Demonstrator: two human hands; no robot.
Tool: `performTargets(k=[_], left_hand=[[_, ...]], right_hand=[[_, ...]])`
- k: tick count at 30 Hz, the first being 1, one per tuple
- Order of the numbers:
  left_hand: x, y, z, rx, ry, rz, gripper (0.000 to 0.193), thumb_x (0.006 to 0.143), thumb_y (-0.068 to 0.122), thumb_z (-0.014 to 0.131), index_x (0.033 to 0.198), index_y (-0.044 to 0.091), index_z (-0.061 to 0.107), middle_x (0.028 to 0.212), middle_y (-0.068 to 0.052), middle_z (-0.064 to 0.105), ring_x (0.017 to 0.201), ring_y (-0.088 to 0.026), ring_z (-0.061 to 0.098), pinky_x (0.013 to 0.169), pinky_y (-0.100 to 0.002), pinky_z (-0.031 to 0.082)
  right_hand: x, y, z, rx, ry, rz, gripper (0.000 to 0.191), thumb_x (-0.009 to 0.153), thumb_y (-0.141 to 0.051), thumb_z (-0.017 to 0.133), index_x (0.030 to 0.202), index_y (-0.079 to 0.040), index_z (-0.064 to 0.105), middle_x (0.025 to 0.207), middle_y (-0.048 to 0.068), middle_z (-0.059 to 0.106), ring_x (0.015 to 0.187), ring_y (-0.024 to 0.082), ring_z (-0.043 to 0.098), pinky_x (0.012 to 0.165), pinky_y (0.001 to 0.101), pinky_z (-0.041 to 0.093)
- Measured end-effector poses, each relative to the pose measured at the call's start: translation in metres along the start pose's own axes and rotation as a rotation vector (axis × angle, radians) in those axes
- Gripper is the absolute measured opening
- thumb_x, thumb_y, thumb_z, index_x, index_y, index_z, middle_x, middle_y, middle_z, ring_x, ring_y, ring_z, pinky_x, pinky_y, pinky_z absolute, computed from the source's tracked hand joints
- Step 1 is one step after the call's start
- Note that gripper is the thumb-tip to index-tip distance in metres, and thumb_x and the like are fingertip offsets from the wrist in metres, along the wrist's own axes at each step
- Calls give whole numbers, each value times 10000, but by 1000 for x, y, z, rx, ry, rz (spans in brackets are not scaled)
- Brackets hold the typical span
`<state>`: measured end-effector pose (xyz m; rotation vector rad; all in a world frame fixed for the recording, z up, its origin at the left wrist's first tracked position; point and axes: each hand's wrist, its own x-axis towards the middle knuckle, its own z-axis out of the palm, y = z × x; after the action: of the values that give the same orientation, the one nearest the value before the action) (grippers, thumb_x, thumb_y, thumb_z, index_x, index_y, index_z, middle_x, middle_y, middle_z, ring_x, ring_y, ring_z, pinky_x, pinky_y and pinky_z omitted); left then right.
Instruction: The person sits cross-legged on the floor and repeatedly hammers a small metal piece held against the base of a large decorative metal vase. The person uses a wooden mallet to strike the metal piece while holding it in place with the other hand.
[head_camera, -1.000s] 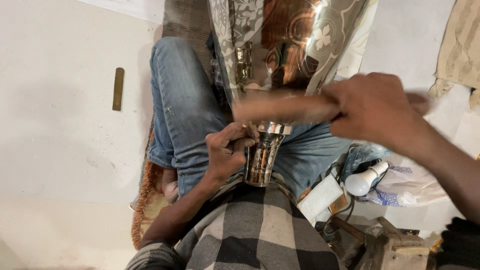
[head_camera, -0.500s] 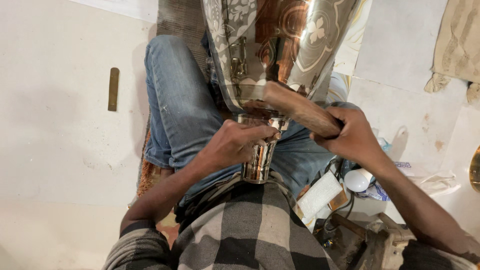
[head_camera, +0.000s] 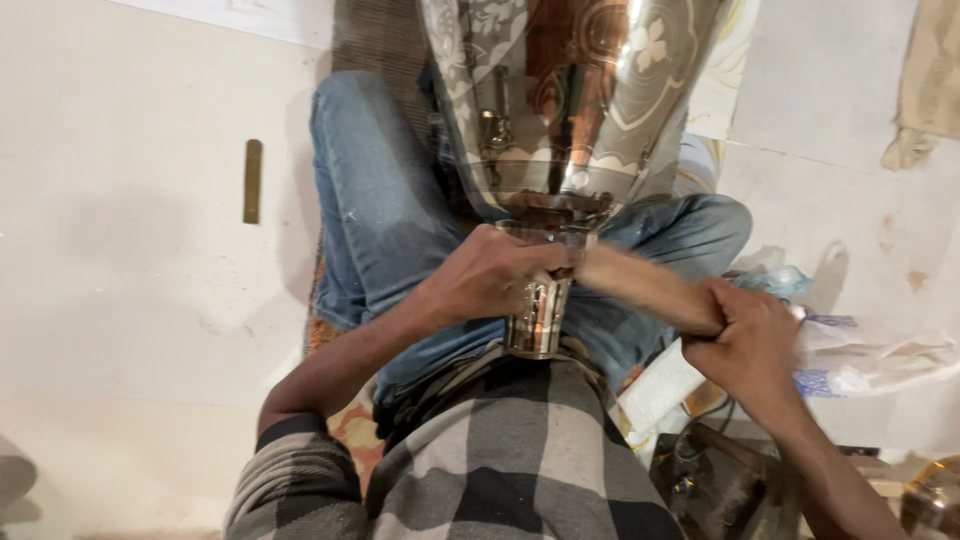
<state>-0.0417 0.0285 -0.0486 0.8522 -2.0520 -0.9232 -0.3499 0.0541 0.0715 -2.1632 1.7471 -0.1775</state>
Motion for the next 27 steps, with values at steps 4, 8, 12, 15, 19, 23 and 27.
performTargets(k=[4, 8, 12, 15, 19, 23, 27], left_hand=[[1, -3, -7, 36, -77, 4, 622, 728, -108, 650, 1268, 198, 677, 706, -22, 721, 483, -149, 596, 407, -305, 472], [0, -2, -15, -52, -76, 100, 512, 804, -52, 695, 1240, 214, 669, 704, -21, 693, 576, -158, 637, 510, -321, 490], [3, 0, -26, -115, -78, 218, 568, 756, -54, 694, 1266, 195, 665, 934, -11, 786, 591, -176, 649, 497, -336, 482], [11, -4, -34, -71, -166, 245, 542, 767, -18, 727, 1267, 183, 670, 836, -49, 741, 583, -209, 637, 517, -373, 484], [13, -7, -35, -235, -115, 344, 493, 801, 44, 741, 1258, 207, 648, 900, -45, 744, 702, -224, 678, 612, -389, 523], [14, -8, -34, -109, -244, 310, 402, 837, 49, 741, 1211, 185, 683, 747, -30, 718, 626, -203, 667, 566, -389, 511], [20, -6, -35, -87, -307, 315, 367, 862, 48, 722, 1199, 190, 702, 747, -23, 734, 631, -189, 695, 562, -383, 491]], right_hand=[[-15, -7, 7, 593, 104, 189, 134, 834, -134, 799, 901, -76, 698, 759, 53, 689, 681, 184, 655, 626, 328, 522], [-30, -3, 12, -63, 66, -8, 310, 607, -27, 821, 895, -20, 707, 718, 92, 667, 664, 236, 622, 619, 366, 485], [-41, -3, 22, 480, 241, -61, 223, 889, -95, 798, 755, -138, 625, 637, -25, 616, 598, 133, 592, 696, 298, 564], [-45, -9, 28, 73, 175, 6, 180, 704, -42, 827, 768, -61, 660, 661, 70, 636, 617, 228, 593, 647, 367, 525], [-52, -21, 34, 452, 298, 3, 125, 856, -69, 785, 906, -46, 673, 820, 62, 689, 709, 220, 643, 680, 331, 529], [-57, -27, 38, -28, 298, 21, 237, 694, -62, 811, 896, -19, 695, 747, 133, 652, 676, 281, 643, 609, 391, 506], [-65, -28, 44, -129, 314, 3, 230, 676, -69, 834, 869, -39, 712, 747, 101, 676, 673, 268, 649, 622, 399, 498]])
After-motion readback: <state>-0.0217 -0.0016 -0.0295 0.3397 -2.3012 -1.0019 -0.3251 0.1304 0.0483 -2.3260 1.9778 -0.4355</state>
